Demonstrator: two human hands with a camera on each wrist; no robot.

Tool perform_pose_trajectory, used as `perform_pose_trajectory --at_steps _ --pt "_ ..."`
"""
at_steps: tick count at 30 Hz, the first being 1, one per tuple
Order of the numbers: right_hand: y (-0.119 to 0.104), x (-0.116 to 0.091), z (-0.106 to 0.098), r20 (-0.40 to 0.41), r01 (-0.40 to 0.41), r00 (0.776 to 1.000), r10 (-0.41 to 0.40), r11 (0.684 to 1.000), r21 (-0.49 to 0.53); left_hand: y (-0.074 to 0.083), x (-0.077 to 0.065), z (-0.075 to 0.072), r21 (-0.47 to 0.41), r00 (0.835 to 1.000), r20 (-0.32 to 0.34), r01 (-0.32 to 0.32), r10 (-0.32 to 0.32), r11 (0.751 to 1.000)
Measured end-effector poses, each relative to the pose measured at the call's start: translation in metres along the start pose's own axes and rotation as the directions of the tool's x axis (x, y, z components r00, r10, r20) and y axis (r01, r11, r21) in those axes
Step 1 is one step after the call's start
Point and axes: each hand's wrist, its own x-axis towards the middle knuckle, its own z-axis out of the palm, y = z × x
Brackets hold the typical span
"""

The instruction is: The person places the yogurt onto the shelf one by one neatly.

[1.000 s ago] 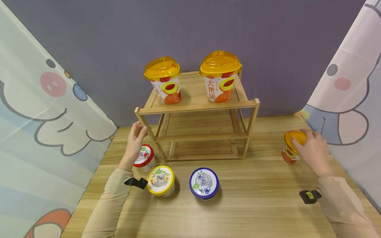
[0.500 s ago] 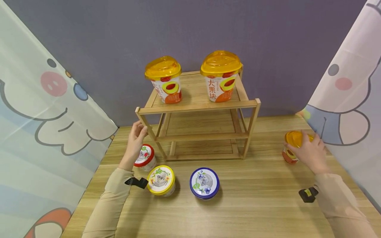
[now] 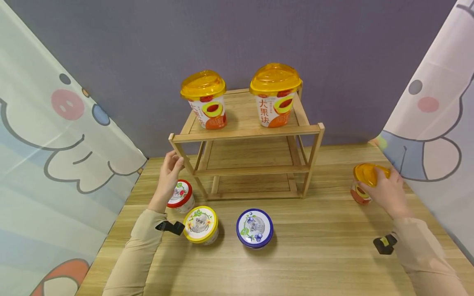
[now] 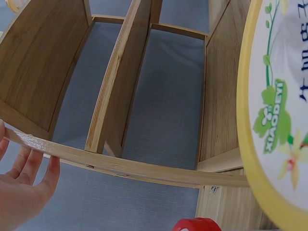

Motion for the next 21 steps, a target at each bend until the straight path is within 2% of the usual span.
perform_pose_trajectory --at_steps 12,21 --pt "0.008 0.004 0.003 -0.068 0.155 0.986 -0.151 0.986 0.055 0.000 -0.001 0.000 0.001 1.000 0.015 0.015 -0.015 1.000" --pt "0.014 0.007 0.001 -0.021 0.167 0.986 -0.166 0.980 0.106 -0.001 0.000 0.000 -0.013 1.000 0.001 -0.009 0.009 1.000"
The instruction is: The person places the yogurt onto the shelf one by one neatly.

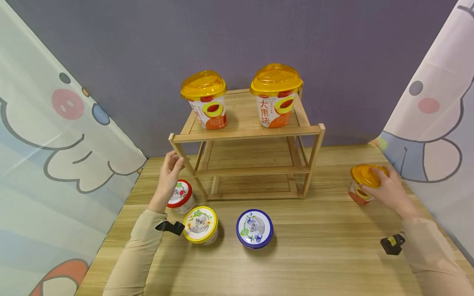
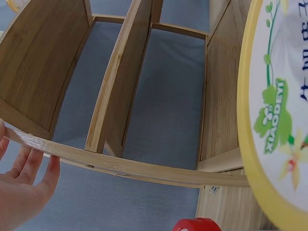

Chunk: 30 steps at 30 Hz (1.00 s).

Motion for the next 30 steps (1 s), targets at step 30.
perform_pose_trajectory --at_steps 30 --pt "-0.004 -0.010 0.009 -0.145 -0.072 0.986 0.085 0.993 0.090 -0.001 0.000 0.000 -0.006 0.999 0.008 -0.041 0.041 0.999"
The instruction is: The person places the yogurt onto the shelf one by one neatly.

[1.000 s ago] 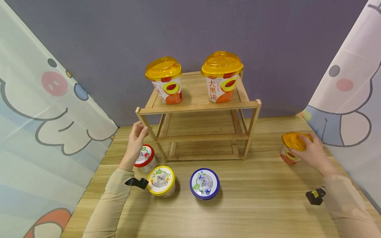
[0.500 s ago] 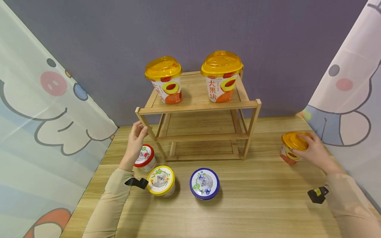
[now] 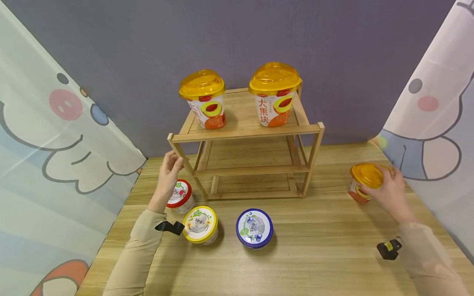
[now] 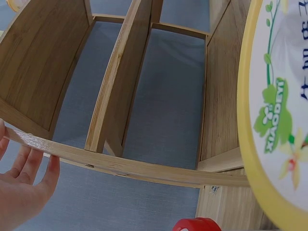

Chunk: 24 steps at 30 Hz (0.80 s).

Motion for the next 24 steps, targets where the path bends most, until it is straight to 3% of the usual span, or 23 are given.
perform_pose_trajectory --at_steps 7,24 --pt "0.000 -0.005 0.006 -0.006 -0.076 0.997 0.076 0.996 0.051 0.000 0.000 0.000 0.008 1.000 -0.002 0.013 -0.013 1.000" --pt "0.004 -0.006 0.015 -0.017 -0.167 0.985 0.170 0.979 0.116 0.003 -0.001 0.000 0.023 0.999 0.013 0.042 -0.042 0.999"
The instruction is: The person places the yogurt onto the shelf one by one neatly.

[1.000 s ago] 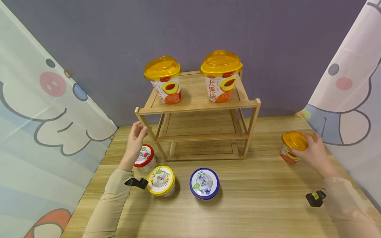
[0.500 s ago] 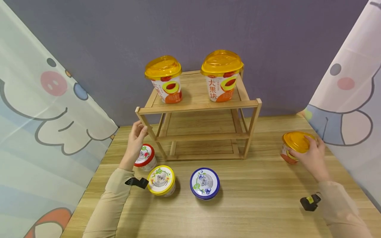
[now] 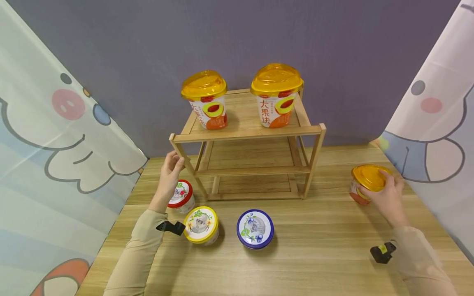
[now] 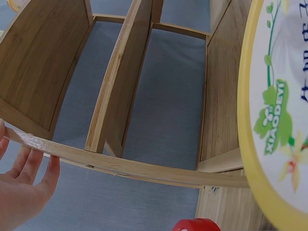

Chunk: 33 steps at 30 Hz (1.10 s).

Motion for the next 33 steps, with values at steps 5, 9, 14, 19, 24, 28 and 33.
perform_pose_trajectory --at_steps 5,9,14,19,24,28,33 --pt "0.000 0.000 0.000 0.002 -0.022 1.000 0.022 1.000 0.005 -0.001 0.001 0.001 0.003 1.000 -0.006 0.007 -0.007 1.000" --pt "0.002 0.000 0.001 -0.003 -0.032 0.999 0.032 0.999 0.021 0.000 0.001 0.001 0.004 1.000 -0.005 0.028 -0.028 1.000" --pt "0.002 0.000 0.002 -0.012 -0.049 0.999 0.049 0.997 0.064 0.000 0.001 0.000 0.003 0.999 -0.003 0.046 -0.046 0.999" --pt "0.004 0.000 0.002 -0.021 -0.056 0.998 0.058 0.995 0.081 0.000 0.000 0.000 -0.002 0.999 -0.005 0.040 -0.040 0.999" --pt "0.003 0.001 0.001 -0.034 -0.059 0.998 0.061 0.996 0.074 0.000 0.000 0.000 -0.003 1.000 -0.003 0.030 -0.030 1.000" --pt "-0.001 0.000 -0.002 -0.043 -0.039 0.998 0.042 0.998 0.058 0.000 0.000 0.000 -0.003 0.999 -0.001 0.032 -0.032 0.999" --pt "-0.012 -0.003 -0.007 -0.032 -0.001 0.999 0.003 0.998 0.062 0.000 -0.001 -0.001 0.002 1.000 0.005 0.018 -0.018 1.000"
